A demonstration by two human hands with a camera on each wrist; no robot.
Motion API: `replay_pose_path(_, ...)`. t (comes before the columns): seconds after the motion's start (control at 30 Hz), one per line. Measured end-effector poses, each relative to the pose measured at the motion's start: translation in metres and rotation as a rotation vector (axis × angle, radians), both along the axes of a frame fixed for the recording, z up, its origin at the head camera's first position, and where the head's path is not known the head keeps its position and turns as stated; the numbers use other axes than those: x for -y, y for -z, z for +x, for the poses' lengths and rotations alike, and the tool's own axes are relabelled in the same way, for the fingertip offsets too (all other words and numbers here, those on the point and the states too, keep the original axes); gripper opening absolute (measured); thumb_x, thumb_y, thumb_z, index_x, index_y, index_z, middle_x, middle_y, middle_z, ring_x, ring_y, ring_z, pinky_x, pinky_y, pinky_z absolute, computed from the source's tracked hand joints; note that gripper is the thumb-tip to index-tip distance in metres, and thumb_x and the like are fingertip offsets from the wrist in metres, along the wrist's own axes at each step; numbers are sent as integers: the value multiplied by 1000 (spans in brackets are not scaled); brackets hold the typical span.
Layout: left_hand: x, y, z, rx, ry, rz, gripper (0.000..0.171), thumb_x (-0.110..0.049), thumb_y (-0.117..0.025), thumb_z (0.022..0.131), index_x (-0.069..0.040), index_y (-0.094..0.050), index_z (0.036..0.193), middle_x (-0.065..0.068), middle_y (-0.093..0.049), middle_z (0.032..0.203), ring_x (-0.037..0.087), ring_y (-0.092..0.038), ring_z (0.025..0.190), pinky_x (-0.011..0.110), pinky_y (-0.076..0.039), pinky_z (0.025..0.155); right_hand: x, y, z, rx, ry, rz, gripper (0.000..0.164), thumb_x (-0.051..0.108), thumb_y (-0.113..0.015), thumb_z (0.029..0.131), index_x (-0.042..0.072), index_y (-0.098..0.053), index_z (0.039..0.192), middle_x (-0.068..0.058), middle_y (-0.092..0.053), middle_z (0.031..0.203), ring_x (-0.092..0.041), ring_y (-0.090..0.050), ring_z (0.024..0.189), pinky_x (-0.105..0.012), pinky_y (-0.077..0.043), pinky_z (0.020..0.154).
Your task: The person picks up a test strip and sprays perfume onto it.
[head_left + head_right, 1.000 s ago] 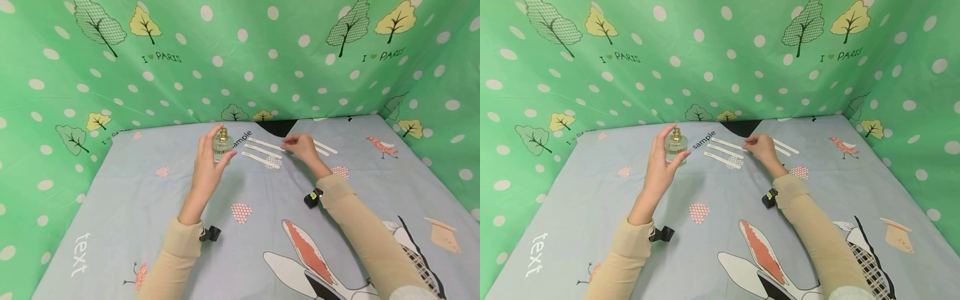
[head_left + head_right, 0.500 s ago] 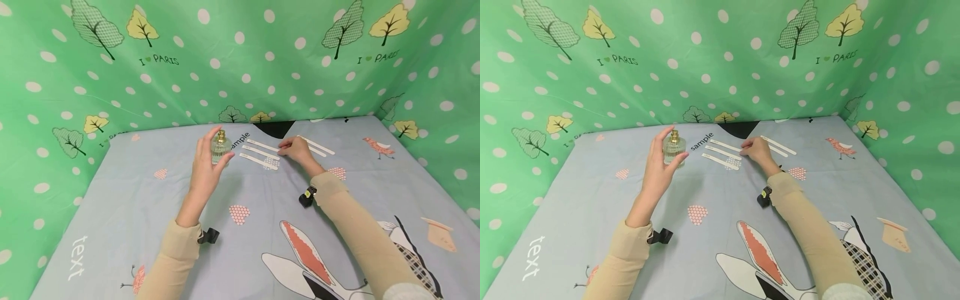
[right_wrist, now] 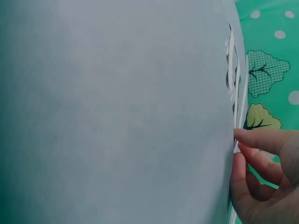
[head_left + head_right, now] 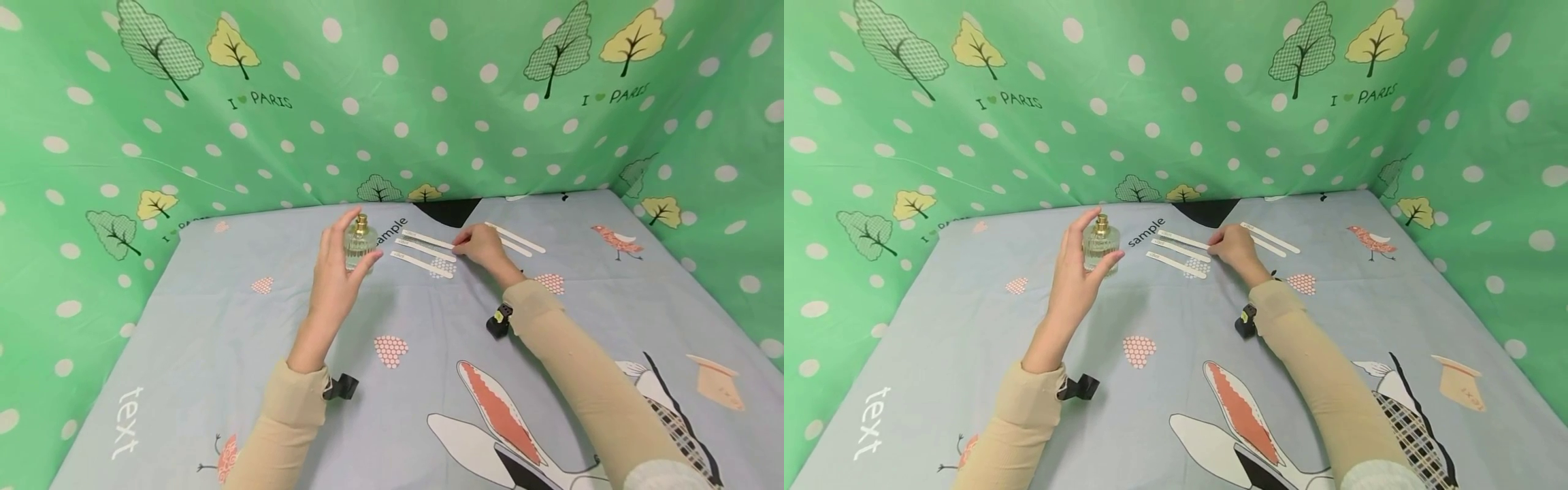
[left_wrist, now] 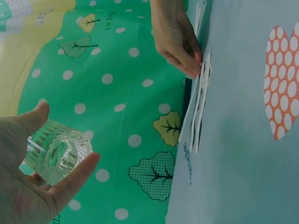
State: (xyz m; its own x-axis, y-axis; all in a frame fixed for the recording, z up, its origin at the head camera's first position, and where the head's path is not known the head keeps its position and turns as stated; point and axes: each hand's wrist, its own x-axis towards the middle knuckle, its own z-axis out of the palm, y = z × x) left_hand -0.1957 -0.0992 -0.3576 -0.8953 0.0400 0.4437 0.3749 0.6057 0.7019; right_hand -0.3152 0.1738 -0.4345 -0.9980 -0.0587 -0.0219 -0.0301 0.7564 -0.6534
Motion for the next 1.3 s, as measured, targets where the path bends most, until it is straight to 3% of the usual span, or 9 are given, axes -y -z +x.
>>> replay_pose_path(0.43, -2, -1, 0, 8, 6, -3, 71, -30, -71, 91, -30, -34, 151, 16, -50, 127, 32, -58, 101, 49, -55, 81, -6, -5, 1, -44, 48, -79, 18, 17, -75, 87, 5, -76, 99, -15, -74, 96, -18, -63, 75, -21, -46, 62)
replay_pose_path(0.77, -1, -1, 1, 30, 1, -10, 69, -30, -69, 93, -33, -33, 152, 15, -50, 131, 30, -56, 103, 48, -52, 80, -5, -21, 9, -109, 34, -117, 17, 15, -73, 88, 3, -76, 100, -17, -75, 96, -19, -65, 79, -20, -47, 66)
replay_pose_path(1.1, -1, -2, 2, 24, 0, -19, 68, -31, -68, 93, -34, -33, 152, 15, -49, 127, 30, -53, 93, 40, -48, 70, -3, -38, 18, -168, -1, -123, 17, 14, -72, 89, 1, -74, 101, -18, -74, 97, -25, -67, 84, -21, -49, 69)
replay_pose_path(1.3, -1, -4, 2, 30, 0, -15, 67, -31, -67, 94, -34, -33, 151, 15, -49, 128, 32, -56, 96, 42, -49, 71, -1, -47, 24, -215, -17, -110, 16, 14, -71, 90, 2, -75, 100, -17, -74, 94, -24, -67, 83, -21, -48, 69)
